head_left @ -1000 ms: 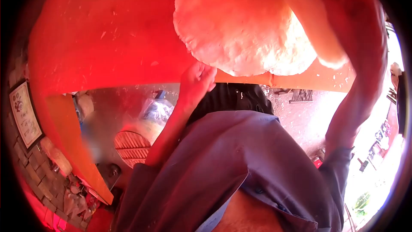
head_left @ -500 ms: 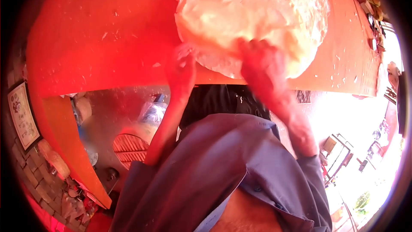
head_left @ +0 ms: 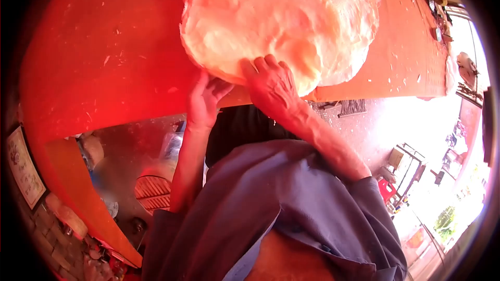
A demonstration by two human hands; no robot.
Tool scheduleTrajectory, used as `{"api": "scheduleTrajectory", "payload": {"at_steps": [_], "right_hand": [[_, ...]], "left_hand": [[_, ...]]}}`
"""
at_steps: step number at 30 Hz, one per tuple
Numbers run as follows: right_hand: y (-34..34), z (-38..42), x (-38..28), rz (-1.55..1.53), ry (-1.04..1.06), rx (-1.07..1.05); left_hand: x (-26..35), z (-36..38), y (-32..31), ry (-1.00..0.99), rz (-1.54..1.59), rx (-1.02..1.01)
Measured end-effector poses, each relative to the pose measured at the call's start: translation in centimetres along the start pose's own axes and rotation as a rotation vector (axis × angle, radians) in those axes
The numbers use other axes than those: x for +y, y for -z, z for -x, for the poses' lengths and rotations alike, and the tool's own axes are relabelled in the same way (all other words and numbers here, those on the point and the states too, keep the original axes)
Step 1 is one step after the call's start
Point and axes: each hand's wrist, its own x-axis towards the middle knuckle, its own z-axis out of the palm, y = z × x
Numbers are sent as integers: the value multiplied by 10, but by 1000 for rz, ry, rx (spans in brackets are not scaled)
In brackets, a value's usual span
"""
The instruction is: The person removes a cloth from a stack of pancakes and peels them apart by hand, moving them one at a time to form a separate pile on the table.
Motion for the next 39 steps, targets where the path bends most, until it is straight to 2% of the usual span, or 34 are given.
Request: {"api": "scheduleTrajectory", "payload": {"at_steps": [1,3,5,7,9,11,12,13,14,15,16,17,18,19,21,25,27,29,31,33,35,37,39], "right_hand": [[0,0,-2,-1,-13,-6],[-3,-14,-4,-10,41,-13],[-1,-9,-9,23,6,-69],[3,4,-9,-190,9,161],[0,8,-3,-150,7,146],[-3,-3,5,12,-79,-140],[1,-8,5,27,1,-170],[-6,-7,0,178,-13,-145],[2,-4,2,156,69,-42],[-11,-4,4,125,93,201],[-13,-15,5,-3,70,120],[9,-14,10,-16,107,370],[16,-18,13,-117,108,363],[25,-22,9,-73,75,305],[45,-21,7,-31,128,86],[79,-20,27,-54,176,216],[105,-31,34,-115,153,373],[119,-53,37,-194,153,300],[137,-71,37,-469,81,150],[153,-90,45,-1056,345,380],[152,-137,52,-458,822,725],[180,-153,57,-1138,968,955],[225,-117,104,-1181,482,254]], "left_hand": [[0,4,-3,14,-2,-1],[3,3,-11,41,353,-292],[5,3,-15,54,376,-248],[9,10,-30,17,344,-193],[5,7,-27,-13,357,-228],[3,-2,-27,-44,440,-291],[5,-4,-29,-17,474,-277],[8,-1,-49,-55,399,-190],[12,2,-56,-46,356,33],[3,-13,-18,-108,380,-92],[5,-17,-3,-134,343,-126],[6,-21,-3,-149,281,-110],[5,-24,-2,-178,214,-68],[3,-31,-4,-191,153,-50],[2,-42,-3,-215,31,-9],[-1,-60,-3,-250,-110,25],[-1,-66,-3,-256,-163,31],[-1,-74,-5,-261,-201,21],[0,-85,-10,-262,-236,-1],[1,-91,-9,-259,-269,-17],[2,-98,-11,-257,-298,-38],[3,-103,-13,-252,-323,-60],[3,-108,-16,-249,-343,-85]]}}
